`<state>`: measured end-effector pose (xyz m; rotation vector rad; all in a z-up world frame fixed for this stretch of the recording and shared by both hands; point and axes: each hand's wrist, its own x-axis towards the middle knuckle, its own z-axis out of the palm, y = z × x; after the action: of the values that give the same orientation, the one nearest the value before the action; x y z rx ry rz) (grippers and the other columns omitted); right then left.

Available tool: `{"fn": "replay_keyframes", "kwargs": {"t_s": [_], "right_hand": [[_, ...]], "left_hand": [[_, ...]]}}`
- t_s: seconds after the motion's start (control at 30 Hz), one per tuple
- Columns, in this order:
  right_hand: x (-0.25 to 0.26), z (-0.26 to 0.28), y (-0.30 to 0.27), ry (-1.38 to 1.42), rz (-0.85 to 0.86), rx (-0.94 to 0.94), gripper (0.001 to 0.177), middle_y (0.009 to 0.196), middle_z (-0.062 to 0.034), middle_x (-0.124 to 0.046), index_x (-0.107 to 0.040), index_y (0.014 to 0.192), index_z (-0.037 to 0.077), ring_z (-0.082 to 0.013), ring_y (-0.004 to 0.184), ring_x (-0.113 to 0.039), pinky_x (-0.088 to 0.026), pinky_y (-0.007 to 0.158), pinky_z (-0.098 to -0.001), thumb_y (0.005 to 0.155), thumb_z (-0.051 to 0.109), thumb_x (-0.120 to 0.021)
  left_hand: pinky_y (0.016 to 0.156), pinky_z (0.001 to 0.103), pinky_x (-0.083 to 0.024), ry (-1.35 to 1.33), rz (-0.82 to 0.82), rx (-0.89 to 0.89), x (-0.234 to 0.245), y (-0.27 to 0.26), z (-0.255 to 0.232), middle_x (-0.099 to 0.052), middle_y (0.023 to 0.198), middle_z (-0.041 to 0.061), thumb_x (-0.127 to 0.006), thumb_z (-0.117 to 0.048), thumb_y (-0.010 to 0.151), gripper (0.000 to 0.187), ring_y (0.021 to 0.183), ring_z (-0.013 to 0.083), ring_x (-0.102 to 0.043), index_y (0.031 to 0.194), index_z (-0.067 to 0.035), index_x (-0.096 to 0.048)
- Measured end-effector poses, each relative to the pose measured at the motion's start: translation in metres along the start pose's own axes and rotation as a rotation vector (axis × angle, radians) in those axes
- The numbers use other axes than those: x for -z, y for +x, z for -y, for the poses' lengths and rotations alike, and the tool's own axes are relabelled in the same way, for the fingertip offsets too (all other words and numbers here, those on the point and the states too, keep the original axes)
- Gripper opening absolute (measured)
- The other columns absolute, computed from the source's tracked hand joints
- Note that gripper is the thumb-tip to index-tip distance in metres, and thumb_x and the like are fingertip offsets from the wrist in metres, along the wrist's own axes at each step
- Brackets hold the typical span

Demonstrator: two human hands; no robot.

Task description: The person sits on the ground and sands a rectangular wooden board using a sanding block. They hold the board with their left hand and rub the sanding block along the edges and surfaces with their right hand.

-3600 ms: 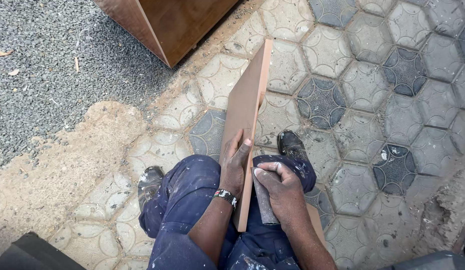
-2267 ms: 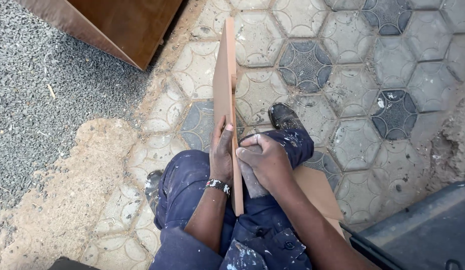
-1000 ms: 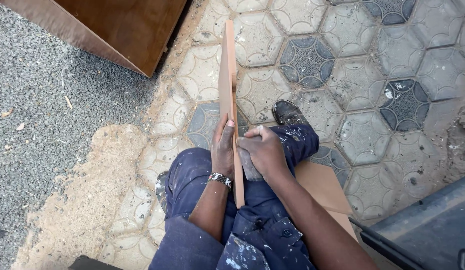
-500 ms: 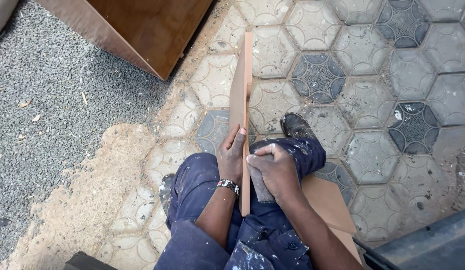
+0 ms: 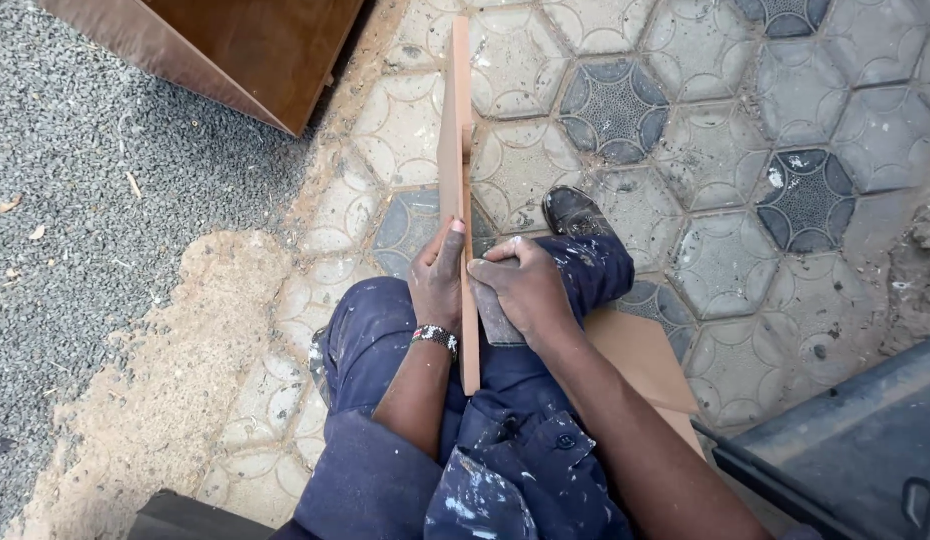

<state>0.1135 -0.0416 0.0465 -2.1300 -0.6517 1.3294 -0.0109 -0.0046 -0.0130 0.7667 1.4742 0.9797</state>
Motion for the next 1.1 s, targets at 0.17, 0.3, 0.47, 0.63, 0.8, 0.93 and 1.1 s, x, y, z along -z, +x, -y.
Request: {"fn": "replay_keyframes", "kwargs": {"t_s": [0.17,0.3,0.47,0.63,0.8,0.93,1.1], "right_hand": [[0.006,0.000,0.000,-0.043,-0.020,0.014,0.041,0.124,-0.0117,-0.088,-0.090,0.113,0.025,-0.0355,0.132,-0.081,-0.063,0.107,-0.0447,0.079,0.047,-0.095],[-0.002,-0.014,0.003,-0.006,-0.011,0.001,0.039,0.120,-0.0094,-0.088,-0.091,0.113,0.027,-0.0329,0.127,-0.083,-0.063,0.103,-0.0441,0.079,0.047,-0.093],[-0.002,-0.013,-0.007,0.035,-0.042,0.011,0.043,0.125,-0.0133,-0.087,-0.091,0.115,0.021,-0.0357,0.131,-0.082,-0.062,0.106,-0.0448,0.080,0.046,-0.094],[0.008,0.008,-0.026,-0.040,-0.046,0.017,0.041,0.127,-0.0060,-0.088,-0.090,0.115,0.026,-0.0304,0.132,-0.082,-0.062,0.104,-0.0427,0.082,0.050,-0.094],[0.004,0.001,-0.006,-0.062,-0.065,0.021,0.042,0.126,-0.0101,-0.089,-0.090,0.115,0.025,-0.0363,0.134,-0.081,-0.063,0.107,-0.0466,0.082,0.051,-0.094],[0.006,-0.006,-0.023,-0.012,-0.030,-0.003,0.046,0.128,-0.0087,-0.089,-0.089,0.117,0.026,-0.0341,0.134,-0.081,-0.063,0.108,-0.0445,0.081,0.054,-0.093],[-0.005,-0.009,0.009,0.000,-0.073,-0.056,0.041,0.125,-0.0009,-0.089,-0.089,0.114,0.032,-0.0269,0.132,-0.082,-0.062,0.108,-0.0390,0.079,0.051,-0.096]], "left_hand": [[0.128,0.053,-0.056,0.006,0.005,0.008,-0.001,-0.003,-0.004,-0.083,0.151,0.026,-0.094,-0.056,0.098,0.068,0.148,0.0332,-0.073,0.149,-0.011,-0.085],[0.126,0.051,-0.058,-0.010,-0.002,0.044,0.000,-0.005,-0.003,-0.085,0.149,0.021,-0.094,-0.057,0.098,0.069,0.145,0.0282,-0.074,0.149,-0.013,-0.085],[0.129,0.052,-0.056,-0.003,0.002,0.026,0.000,-0.003,-0.004,-0.083,0.153,0.021,-0.093,-0.055,0.100,0.065,0.149,0.0307,-0.072,0.149,-0.013,-0.085],[0.130,0.053,-0.056,0.006,0.008,-0.015,0.001,-0.004,-0.004,-0.084,0.151,0.019,-0.093,-0.054,0.100,0.061,0.150,0.0297,-0.072,0.147,-0.015,-0.087],[0.128,0.053,-0.057,0.033,0.014,-0.029,-0.002,-0.001,-0.001,-0.086,0.149,0.016,-0.092,-0.054,0.100,0.056,0.149,0.0306,-0.074,0.142,-0.018,-0.089],[0.127,0.054,-0.058,0.052,0.014,-0.020,0.002,-0.010,-0.009,-0.085,0.150,0.019,-0.092,-0.058,0.099,0.060,0.148,0.0333,-0.074,0.143,-0.016,-0.089],[0.129,0.053,-0.056,-0.016,0.015,-0.001,-0.002,-0.006,-0.009,-0.084,0.150,0.021,-0.093,-0.050,0.100,0.060,0.145,0.0297,-0.073,0.145,-0.011,-0.087]]}}
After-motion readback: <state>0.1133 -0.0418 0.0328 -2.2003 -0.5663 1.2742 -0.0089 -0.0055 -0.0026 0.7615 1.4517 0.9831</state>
